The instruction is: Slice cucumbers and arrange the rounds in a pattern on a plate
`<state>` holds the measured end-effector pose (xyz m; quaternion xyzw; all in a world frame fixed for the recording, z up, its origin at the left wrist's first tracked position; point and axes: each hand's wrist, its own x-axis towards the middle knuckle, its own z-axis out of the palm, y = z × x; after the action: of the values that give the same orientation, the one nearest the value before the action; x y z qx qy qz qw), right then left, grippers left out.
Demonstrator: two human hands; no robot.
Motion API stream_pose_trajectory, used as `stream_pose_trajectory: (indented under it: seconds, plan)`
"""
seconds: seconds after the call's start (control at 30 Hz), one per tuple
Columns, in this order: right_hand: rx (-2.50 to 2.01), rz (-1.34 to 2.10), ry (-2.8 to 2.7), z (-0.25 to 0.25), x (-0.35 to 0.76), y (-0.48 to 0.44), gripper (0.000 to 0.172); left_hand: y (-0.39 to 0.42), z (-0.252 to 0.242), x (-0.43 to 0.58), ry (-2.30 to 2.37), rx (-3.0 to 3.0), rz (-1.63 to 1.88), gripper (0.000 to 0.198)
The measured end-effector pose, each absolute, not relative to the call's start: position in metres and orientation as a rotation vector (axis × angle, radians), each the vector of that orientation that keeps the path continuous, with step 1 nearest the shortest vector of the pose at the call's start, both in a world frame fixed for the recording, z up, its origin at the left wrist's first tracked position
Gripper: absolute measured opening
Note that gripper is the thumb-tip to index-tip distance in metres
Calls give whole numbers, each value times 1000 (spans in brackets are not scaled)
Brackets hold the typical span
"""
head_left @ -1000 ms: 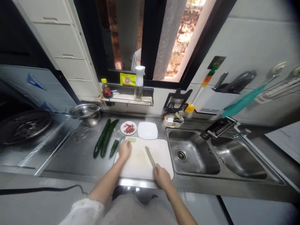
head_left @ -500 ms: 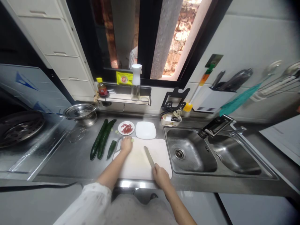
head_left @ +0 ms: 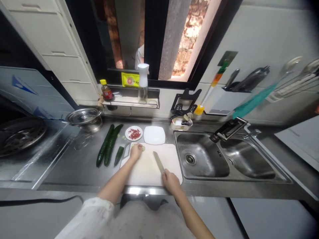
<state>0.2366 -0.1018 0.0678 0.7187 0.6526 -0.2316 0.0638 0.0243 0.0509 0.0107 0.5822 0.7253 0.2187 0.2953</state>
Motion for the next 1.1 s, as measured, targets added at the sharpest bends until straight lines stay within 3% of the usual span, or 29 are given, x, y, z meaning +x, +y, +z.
stream_pose_trajectory:
  seconds: [0.17,0.43,0.6,1.1]
  plan:
    - [2145,-685,1969,70,236,-101,30,36,12,20,1702,1557,527,20]
    - [2170,-708,1984,64,236,-103,30,27,30,23,1287,2165,116,25]
    - [2135,-718,1994,67,236,-103,30,19,32,23,1447,2144,214,33]
    - [1921,-682,2115,85,225,-113,29,-1,1,18,1738,1845,389,23]
